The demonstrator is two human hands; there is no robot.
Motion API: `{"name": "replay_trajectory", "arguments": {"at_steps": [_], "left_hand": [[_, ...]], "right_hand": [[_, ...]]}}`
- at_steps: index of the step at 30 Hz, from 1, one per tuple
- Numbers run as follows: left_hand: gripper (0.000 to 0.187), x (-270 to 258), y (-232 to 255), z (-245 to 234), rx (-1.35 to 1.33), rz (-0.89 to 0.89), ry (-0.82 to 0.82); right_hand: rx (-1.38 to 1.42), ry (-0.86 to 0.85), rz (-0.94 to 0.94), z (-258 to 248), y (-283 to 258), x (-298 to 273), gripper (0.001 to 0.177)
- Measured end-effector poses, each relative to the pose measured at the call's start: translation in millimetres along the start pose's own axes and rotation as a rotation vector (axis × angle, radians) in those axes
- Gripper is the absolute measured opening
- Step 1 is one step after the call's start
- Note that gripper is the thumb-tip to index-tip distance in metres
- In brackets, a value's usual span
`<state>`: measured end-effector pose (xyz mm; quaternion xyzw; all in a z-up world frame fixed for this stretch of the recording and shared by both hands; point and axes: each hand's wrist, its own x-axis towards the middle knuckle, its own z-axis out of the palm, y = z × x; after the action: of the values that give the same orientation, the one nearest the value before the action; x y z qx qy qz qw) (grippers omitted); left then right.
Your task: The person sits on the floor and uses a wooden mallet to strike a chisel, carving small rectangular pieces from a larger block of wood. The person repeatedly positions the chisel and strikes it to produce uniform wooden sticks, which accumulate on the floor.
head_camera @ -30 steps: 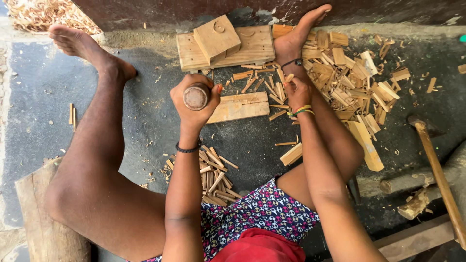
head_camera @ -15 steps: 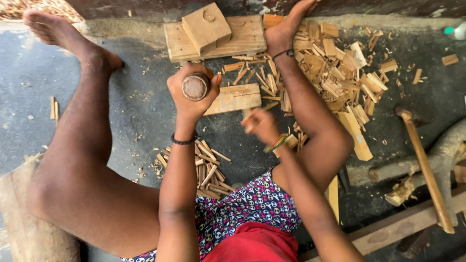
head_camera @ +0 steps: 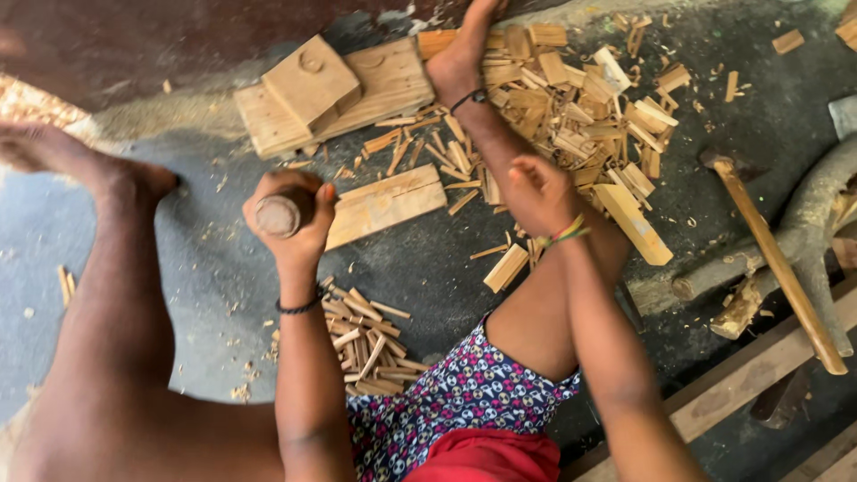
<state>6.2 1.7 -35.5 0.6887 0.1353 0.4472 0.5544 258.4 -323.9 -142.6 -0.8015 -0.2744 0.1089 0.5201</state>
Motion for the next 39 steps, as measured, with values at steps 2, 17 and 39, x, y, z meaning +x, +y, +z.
{"name": "replay_trajectory", "arguments": {"at_steps": [2, 17, 39], "left_hand": [[0.022, -4, -8, 5, -0.066, -0.045, -0.016], [0.025, -9, -45, 30, -0.277, -0.193, -0.113], [0.026, 8, -33, 64, -0.129, -0.172, -0.258]], "right_hand": [[-0.124, 0.003, 0.028, -35, 24, 30, 0.018], [-0.351, 0.25, -0.007, -93, 146, 207, 0.018], [-1.072, -0.169, 0.238, -76, 141, 249, 0.047]]}}
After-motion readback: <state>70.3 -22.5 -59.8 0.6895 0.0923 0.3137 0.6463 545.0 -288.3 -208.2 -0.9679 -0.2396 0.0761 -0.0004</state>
